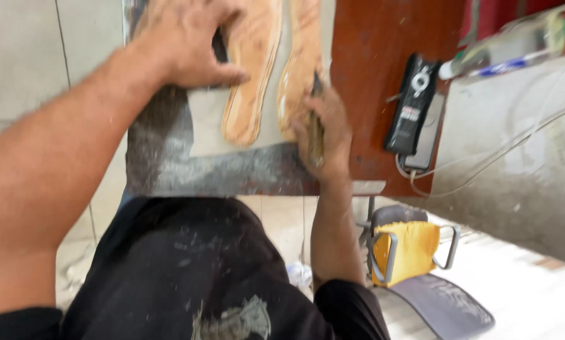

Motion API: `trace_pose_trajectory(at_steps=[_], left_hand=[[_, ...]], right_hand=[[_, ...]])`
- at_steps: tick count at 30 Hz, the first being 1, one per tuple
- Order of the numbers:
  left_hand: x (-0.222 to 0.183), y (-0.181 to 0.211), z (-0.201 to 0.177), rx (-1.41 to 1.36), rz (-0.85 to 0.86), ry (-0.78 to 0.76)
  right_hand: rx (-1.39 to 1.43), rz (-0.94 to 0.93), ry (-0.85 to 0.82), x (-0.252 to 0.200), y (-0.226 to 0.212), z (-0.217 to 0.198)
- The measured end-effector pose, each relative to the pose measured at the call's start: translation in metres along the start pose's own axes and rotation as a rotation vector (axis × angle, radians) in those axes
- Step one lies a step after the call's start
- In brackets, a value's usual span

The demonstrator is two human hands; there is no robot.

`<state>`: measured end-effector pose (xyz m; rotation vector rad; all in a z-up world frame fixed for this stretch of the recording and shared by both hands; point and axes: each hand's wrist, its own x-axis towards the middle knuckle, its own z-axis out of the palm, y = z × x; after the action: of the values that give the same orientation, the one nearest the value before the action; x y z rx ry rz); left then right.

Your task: Cutting leather material around a shoe insole template using a hand knife on a workbench

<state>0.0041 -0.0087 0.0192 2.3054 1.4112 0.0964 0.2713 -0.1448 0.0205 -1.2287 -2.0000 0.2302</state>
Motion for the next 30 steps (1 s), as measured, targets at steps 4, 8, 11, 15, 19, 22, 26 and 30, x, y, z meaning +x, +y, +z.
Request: trace_pose_trajectory(at_steps=[4, 8, 11, 15, 19, 22, 26, 30], left_hand=[[-0.002, -0.006, 0.012, -0.016, 0.12, 0.131], [0.002, -0.009, 0.015, 0.009, 0.113, 0.09], [0.002, -0.017, 0.023, -0.013, 0.174, 0.162], [0.005, -0.016, 0.018, -0.017, 0.178, 0.113], [0.001, -0.014, 0.016, -0.026, 0.172, 0.096], [0.002, -0.016, 0.013, -0.03, 0.188, 0.111], [-0.002, -0.015, 0.013, -0.034, 0.201, 0.108], [-0.01, -0.004, -0.007, -0.051, 0.126, -0.047]], right_hand=[[0.028, -0.023, -0.026, -0.004, 0.0, 0.001], [-0.006, 0.002, 0.003, -0.008, 0.002, 0.007], [0.009, 0.042, 0.007, -0.006, -0.002, 0.009], [-0.005, 0.093, 0.016, 0.001, -0.017, 0.015], [-0.139, 0.204, 0.016, 0.002, -0.031, 0.025], [-0.164, 0.217, 0.044, 0.008, -0.035, 0.028], [-0.084, 0.183, 0.047, 0.013, -0.046, 0.023], [0.292, 0.195, 0.234, -0.021, 0.0, 0.033]])
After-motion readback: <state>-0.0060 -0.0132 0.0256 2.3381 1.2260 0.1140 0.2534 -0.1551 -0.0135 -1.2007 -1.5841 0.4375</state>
